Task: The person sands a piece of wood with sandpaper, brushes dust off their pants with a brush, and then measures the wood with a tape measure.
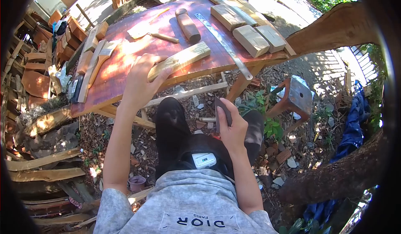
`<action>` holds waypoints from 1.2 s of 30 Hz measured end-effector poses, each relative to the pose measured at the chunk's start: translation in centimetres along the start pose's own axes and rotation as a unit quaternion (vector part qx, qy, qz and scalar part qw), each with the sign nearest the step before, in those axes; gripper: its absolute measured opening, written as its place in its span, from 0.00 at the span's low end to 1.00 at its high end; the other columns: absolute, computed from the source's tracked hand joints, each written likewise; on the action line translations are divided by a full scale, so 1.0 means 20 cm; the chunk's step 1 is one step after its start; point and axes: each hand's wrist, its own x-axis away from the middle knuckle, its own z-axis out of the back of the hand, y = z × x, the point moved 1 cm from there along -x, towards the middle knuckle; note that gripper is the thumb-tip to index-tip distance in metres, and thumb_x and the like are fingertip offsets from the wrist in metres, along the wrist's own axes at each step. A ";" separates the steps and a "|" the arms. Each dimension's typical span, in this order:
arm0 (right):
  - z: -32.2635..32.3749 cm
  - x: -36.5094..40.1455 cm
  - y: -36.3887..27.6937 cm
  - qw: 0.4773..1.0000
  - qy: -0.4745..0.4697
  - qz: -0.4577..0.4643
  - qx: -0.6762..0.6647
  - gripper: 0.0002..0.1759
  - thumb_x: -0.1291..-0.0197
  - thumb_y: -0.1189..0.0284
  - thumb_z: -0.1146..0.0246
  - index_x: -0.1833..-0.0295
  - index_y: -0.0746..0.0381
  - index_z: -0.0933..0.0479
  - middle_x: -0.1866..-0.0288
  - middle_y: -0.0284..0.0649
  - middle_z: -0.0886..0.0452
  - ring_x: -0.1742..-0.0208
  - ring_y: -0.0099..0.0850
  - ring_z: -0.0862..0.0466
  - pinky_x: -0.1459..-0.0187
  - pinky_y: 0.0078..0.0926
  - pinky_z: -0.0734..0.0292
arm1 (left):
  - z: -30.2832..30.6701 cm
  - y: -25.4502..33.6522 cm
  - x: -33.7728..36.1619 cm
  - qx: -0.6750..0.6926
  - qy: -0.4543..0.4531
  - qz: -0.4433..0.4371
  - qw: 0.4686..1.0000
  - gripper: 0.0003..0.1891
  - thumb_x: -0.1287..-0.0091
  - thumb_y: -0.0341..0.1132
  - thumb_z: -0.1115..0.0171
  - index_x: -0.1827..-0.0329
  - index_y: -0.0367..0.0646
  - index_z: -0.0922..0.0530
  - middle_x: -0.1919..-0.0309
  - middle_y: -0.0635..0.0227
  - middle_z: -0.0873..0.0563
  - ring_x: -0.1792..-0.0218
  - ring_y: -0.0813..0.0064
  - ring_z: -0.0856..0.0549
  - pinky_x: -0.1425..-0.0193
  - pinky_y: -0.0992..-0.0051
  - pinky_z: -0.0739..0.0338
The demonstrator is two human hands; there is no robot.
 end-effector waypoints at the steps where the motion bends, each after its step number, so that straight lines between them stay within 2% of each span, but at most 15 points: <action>1: 0.00 -0.01 -0.01 1.000 0.000 0.004 -0.002 0.19 0.22 0.70 0.27 0.30 0.55 0.15 0.55 0.50 0.05 0.57 0.45 0.03 0.57 0.38 0.10 | 0.01 0.00 0.02 0.006 -0.001 0.002 1.000 0.22 0.21 0.46 0.27 0.34 0.39 0.13 0.42 0.52 0.11 0.37 0.51 0.12 0.30 0.55 0.20; 3: -0.02 -0.02 -0.03 1.000 -0.007 0.011 -0.004 0.19 0.22 0.71 0.28 0.30 0.56 0.15 0.53 0.51 0.05 0.56 0.44 0.02 0.56 0.37 0.10 | 0.04 0.01 0.05 0.020 -0.003 0.008 1.000 0.21 0.21 0.46 0.27 0.35 0.40 0.13 0.40 0.52 0.11 0.37 0.50 0.13 0.30 0.54 0.20; 6: -0.07 -0.03 -0.06 0.999 -0.026 0.021 -0.013 0.19 0.22 0.71 0.28 0.30 0.56 0.15 0.51 0.51 0.05 0.54 0.45 0.02 0.54 0.37 0.10 | 0.01 0.00 0.06 0.025 0.039 -0.034 0.998 0.22 0.22 0.44 0.27 0.30 0.44 0.13 0.44 0.54 0.09 0.40 0.52 0.11 0.33 0.56 0.18; 9: -0.12 -0.13 -0.13 0.998 -0.032 0.051 -0.027 0.19 0.22 0.71 0.28 0.30 0.56 0.16 0.51 0.52 0.05 0.52 0.45 0.02 0.54 0.37 0.10 | 0.01 0.04 0.06 0.046 0.013 0.006 0.999 0.25 0.24 0.46 0.23 0.27 0.51 0.13 0.48 0.55 0.06 0.45 0.54 0.08 0.39 0.59 0.14; 11: -0.16 -0.23 -0.20 0.996 -0.019 0.088 -0.029 0.18 0.22 0.72 0.28 0.30 0.56 0.15 0.51 0.52 0.05 0.52 0.44 0.02 0.53 0.36 0.10 | -0.03 0.01 0.06 0.035 0.049 -0.016 0.998 0.27 0.28 0.48 0.20 0.27 0.54 0.12 0.51 0.57 0.05 0.50 0.56 0.06 0.44 0.61 0.12; 12: -0.18 -0.30 -0.23 0.994 -0.013 0.106 -0.034 0.17 0.21 0.72 0.28 0.31 0.56 0.15 0.51 0.52 0.05 0.53 0.43 0.02 0.54 0.36 0.10 | -0.04 0.00 0.06 0.030 0.065 -0.029 0.997 0.28 0.30 0.49 0.18 0.27 0.56 0.11 0.52 0.57 0.04 0.52 0.57 0.05 0.46 0.61 0.11; 14: -0.22 -0.44 -0.28 0.989 0.001 0.140 -0.045 0.16 0.21 0.72 0.28 0.31 0.56 0.15 0.52 0.51 0.05 0.54 0.41 0.02 0.55 0.36 0.11 | -0.06 0.00 0.06 0.044 0.068 -0.002 0.997 0.29 0.33 0.52 0.16 0.30 0.57 0.09 0.52 0.58 0.04 0.54 0.58 0.04 0.48 0.62 0.10; 17: -0.26 -0.63 -0.37 0.988 -0.001 0.151 -0.038 0.14 0.19 0.70 0.30 0.33 0.55 0.14 0.56 0.50 0.06 0.59 0.39 0.03 0.58 0.36 0.13 | -0.06 0.00 0.06 0.047 0.076 0.008 0.996 0.28 0.35 0.53 0.15 0.32 0.58 0.08 0.52 0.59 0.03 0.55 0.58 0.03 0.49 0.63 0.09; 21: -0.32 -0.76 -0.40 0.992 -0.041 0.104 -0.051 0.13 0.17 0.67 0.32 0.34 0.54 0.13 0.64 0.48 0.08 0.63 0.34 0.05 0.61 0.31 0.16 | -0.07 -0.01 0.06 0.040 0.088 0.004 0.995 0.28 0.36 0.53 0.14 0.33 0.60 0.07 0.51 0.60 0.03 0.52 0.59 0.03 0.47 0.63 0.09; 27: -0.33 -0.71 -0.35 0.990 -0.044 0.116 -0.073 0.12 0.19 0.70 0.31 0.35 0.56 0.12 0.61 0.45 0.08 0.63 0.24 0.10 0.58 0.28 0.17 | -0.08 -0.02 0.06 0.020 0.094 0.009 0.995 0.28 0.37 0.52 0.14 0.33 0.60 0.07 0.45 0.59 0.04 0.48 0.58 0.04 0.45 0.63 0.09; 30: -0.32 -0.67 -0.34 0.986 -0.032 0.151 -0.055 0.12 0.19 0.71 0.31 0.35 0.57 0.12 0.60 0.44 0.08 0.63 0.23 0.13 0.58 0.27 0.17 | -0.08 -0.02 0.07 0.035 0.086 0.017 0.996 0.29 0.37 0.52 0.14 0.33 0.60 0.07 0.44 0.59 0.04 0.49 0.58 0.04 0.45 0.64 0.09; 33: -0.34 -0.73 -0.38 0.990 -0.052 0.122 -0.039 0.12 0.19 0.71 0.30 0.35 0.57 0.12 0.61 0.42 0.09 0.64 0.24 0.13 0.58 0.28 0.17 | -0.09 -0.05 0.06 0.043 0.102 -0.025 0.994 0.29 0.37 0.52 0.14 0.33 0.59 0.07 0.47 0.59 0.04 0.50 0.59 0.04 0.46 0.64 0.09; 36: -0.37 -0.80 -0.41 0.995 -0.070 0.077 0.009 0.12 0.20 0.71 0.30 0.35 0.57 0.12 0.61 0.43 0.09 0.65 0.25 0.13 0.57 0.29 0.17 | -0.09 -0.04 0.06 0.046 0.078 0.013 0.996 0.28 0.37 0.52 0.15 0.33 0.59 0.07 0.48 0.61 0.04 0.52 0.59 0.04 0.47 0.64 0.09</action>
